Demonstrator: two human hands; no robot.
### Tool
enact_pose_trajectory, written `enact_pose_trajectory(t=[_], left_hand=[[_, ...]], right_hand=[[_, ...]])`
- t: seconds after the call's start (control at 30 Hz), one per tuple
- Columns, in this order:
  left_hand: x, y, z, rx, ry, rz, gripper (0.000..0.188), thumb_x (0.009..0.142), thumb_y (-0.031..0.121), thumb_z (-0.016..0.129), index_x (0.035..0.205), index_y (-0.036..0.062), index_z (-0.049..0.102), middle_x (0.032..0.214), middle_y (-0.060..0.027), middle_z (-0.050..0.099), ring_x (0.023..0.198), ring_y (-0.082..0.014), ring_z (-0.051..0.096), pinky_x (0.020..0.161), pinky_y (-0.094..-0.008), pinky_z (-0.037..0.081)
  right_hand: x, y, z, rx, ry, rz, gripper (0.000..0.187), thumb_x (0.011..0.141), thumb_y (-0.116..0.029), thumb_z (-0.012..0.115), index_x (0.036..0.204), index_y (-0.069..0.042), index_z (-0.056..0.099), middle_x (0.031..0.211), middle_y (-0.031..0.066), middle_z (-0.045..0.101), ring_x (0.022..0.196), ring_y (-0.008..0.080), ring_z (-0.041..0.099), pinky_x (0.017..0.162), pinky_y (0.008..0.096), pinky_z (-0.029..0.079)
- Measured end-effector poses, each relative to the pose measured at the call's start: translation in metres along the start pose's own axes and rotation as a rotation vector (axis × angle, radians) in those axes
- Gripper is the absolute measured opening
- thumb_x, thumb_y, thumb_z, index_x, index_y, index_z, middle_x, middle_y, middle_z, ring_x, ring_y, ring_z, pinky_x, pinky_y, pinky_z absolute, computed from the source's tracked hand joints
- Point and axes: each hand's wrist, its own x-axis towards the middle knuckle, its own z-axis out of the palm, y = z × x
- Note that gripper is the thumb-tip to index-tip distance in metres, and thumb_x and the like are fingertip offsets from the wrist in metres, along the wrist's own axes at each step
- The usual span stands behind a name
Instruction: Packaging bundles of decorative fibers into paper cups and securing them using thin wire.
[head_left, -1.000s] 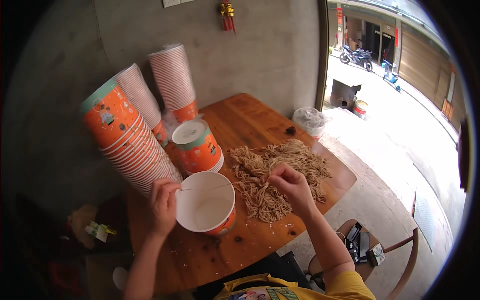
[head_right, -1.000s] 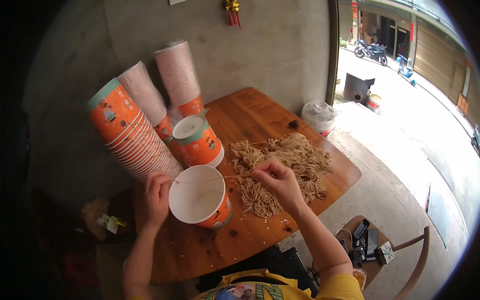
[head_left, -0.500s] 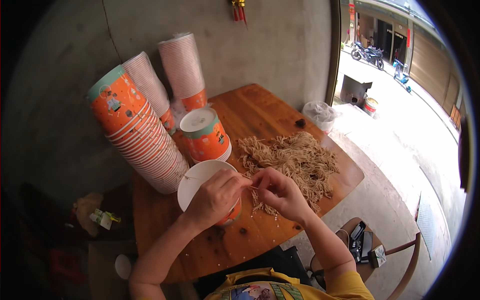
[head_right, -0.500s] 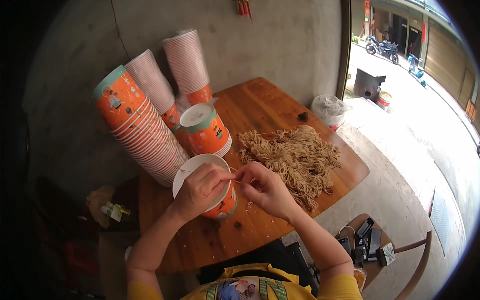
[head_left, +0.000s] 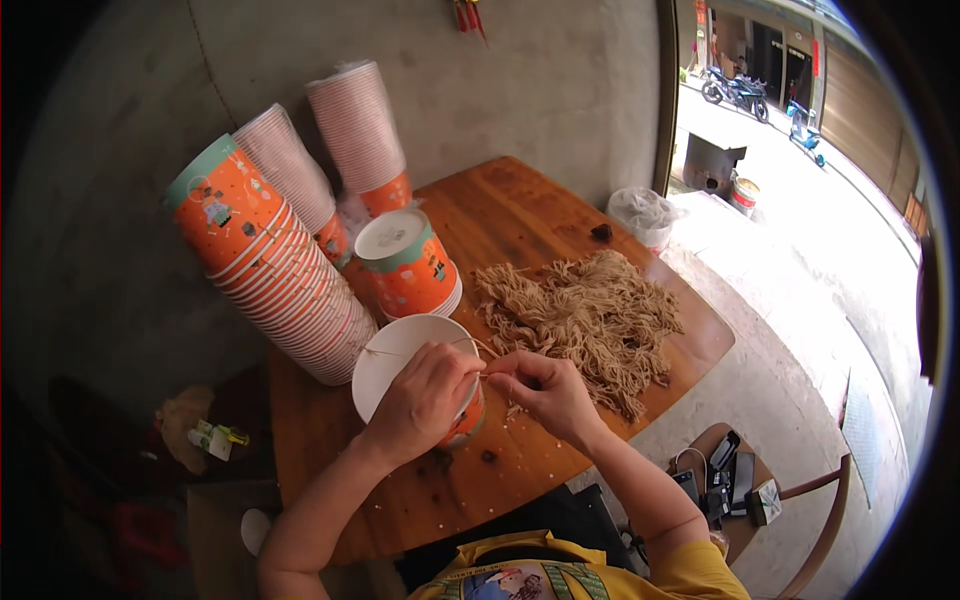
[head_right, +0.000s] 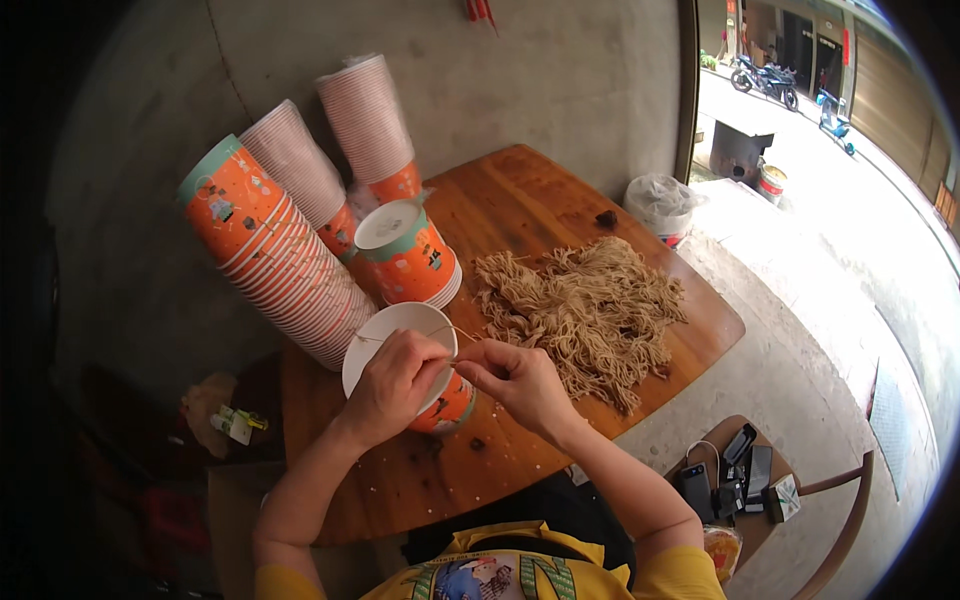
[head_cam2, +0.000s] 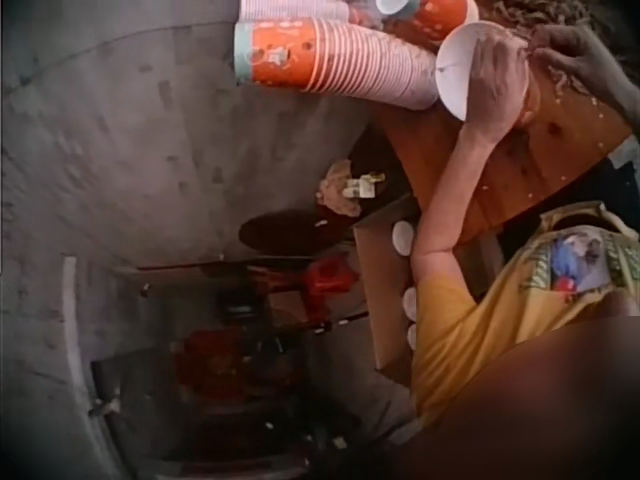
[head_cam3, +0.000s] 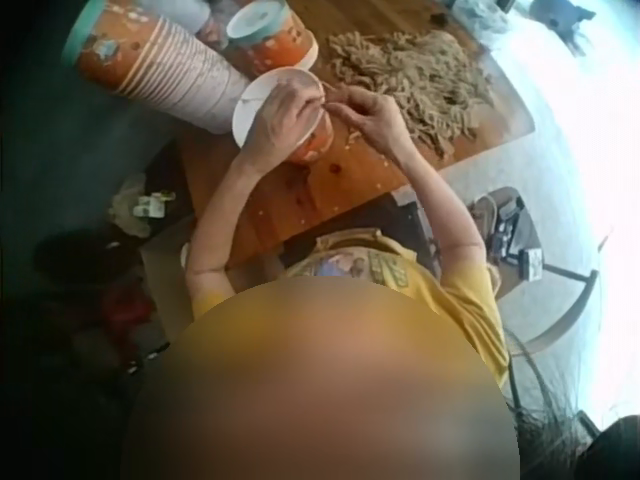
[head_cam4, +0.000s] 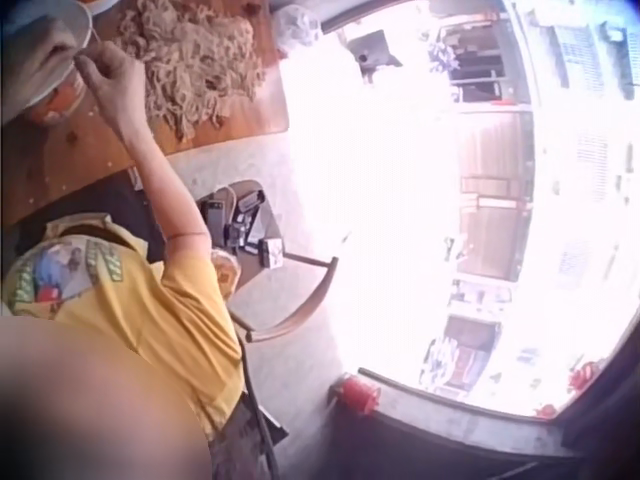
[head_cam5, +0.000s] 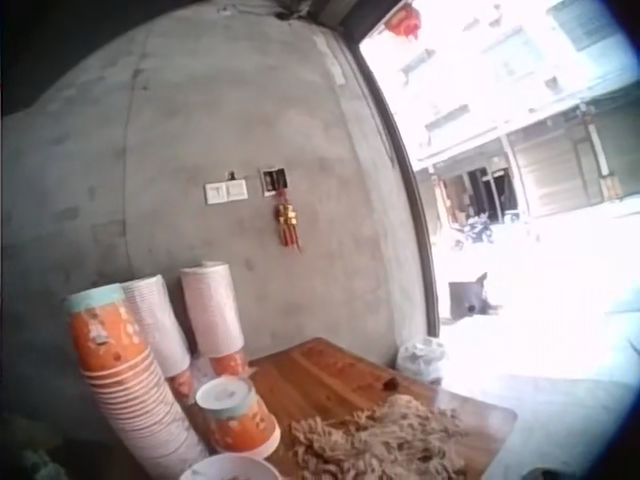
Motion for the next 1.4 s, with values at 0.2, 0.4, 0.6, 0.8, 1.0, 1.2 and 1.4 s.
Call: enact_pose_trajectory(t=[0.2, 0.4, 0.6, 0.8, 1.0, 1.2, 1.4], left_hand=[[-0.024, 0.008, 0.003, -0.164, -0.046, -0.284, 0.025, 0.081, 0.000, 0.066, 0.101, 0.0046, 0.052, 0.088, -0.0117, 0.055, 0.083, -0.0302, 0.059, 0.072, -0.0391, 0.049], [-0.040, 0.018, -0.003, -0.173, -0.187, -0.563, 0.025, 0.082, 0.002, 0.066, 0.103, 0.0028, 0.054, 0.092, -0.0141, 0.062, 0.085, -0.0292, 0.064, 0.073, -0.0367, 0.052], [-0.039, 0.012, -0.024, -0.347, -0.154, -0.695, 0.029, 0.085, 0.001, 0.062, 0.113, 0.0022, 0.057, 0.090, -0.0137, 0.067, 0.081, -0.0212, 0.067, 0.073, -0.0329, 0.055], [-0.042, 0.007, -0.036, -0.370, -0.163, -0.752, 0.033, 0.086, 0.001, 0.061, 0.119, 0.0015, 0.057, 0.091, -0.0117, 0.068, 0.080, -0.0149, 0.065, 0.074, -0.0301, 0.054], [-0.042, 0.007, -0.036, -0.403, -0.165, -0.766, 0.033, 0.087, 0.002, 0.059, 0.120, 0.0008, 0.057, 0.090, -0.0113, 0.068, 0.080, -0.0142, 0.064, 0.074, -0.0301, 0.054], [-0.039, 0.009, -0.034, -0.432, -0.195, -0.778, 0.035, 0.086, 0.002, 0.059, 0.121, 0.0012, 0.056, 0.092, -0.0115, 0.067, 0.080, -0.0155, 0.065, 0.074, -0.0306, 0.054], [-0.036, 0.012, -0.028, -0.427, -0.223, -0.764, 0.035, 0.086, 0.003, 0.059, 0.121, 0.0009, 0.056, 0.092, -0.0118, 0.067, 0.081, -0.0163, 0.065, 0.074, -0.0311, 0.054]], right_hand=[[-0.013, 0.017, 0.017, 0.077, 0.108, 0.020, 0.008, 0.090, -0.008, 0.063, 0.094, -0.003, 0.068, 0.073, -0.0058, 0.057, 0.064, -0.0004, 0.048, 0.058, 0.0168, 0.040], [-0.017, 0.041, 0.047, 0.024, 0.311, -0.253, 0.008, 0.082, -0.004, 0.065, 0.082, -0.003, 0.057, 0.067, 0.0013, 0.056, 0.058, 0.0055, 0.051, 0.054, 0.0221, 0.043], [-0.018, 0.030, 0.067, -0.024, 0.287, -0.213, 0.010, 0.081, -0.005, 0.067, 0.082, -0.004, 0.057, 0.061, -0.0026, 0.054, 0.053, 0.0031, 0.048, 0.049, 0.0206, 0.040], [-0.009, 0.018, 0.075, -0.176, 0.332, -0.386, 0.012, 0.079, -0.004, 0.067, 0.081, -0.006, 0.056, 0.061, 0.0024, 0.056, 0.049, 0.0078, 0.052, 0.049, 0.0234, 0.044], [-0.006, 0.014, 0.075, -0.228, 0.302, -0.337, 0.014, 0.076, -0.008, 0.068, 0.079, -0.006, 0.054, 0.067, 0.0095, 0.062, 0.054, 0.0240, 0.062, 0.050, 0.0341, 0.050], [-0.005, 0.019, 0.075, -0.309, 0.315, -0.394, 0.013, 0.078, -0.006, 0.068, 0.080, -0.006, 0.054, 0.062, 0.0050, 0.057, 0.050, 0.0130, 0.058, 0.048, 0.0266, 0.047], [-0.006, 0.021, 0.071, -0.327, 0.320, -0.380, 0.013, 0.078, -0.007, 0.068, 0.080, -0.005, 0.055, 0.061, 0.0049, 0.057, 0.050, 0.0141, 0.059, 0.049, 0.0272, 0.048]])
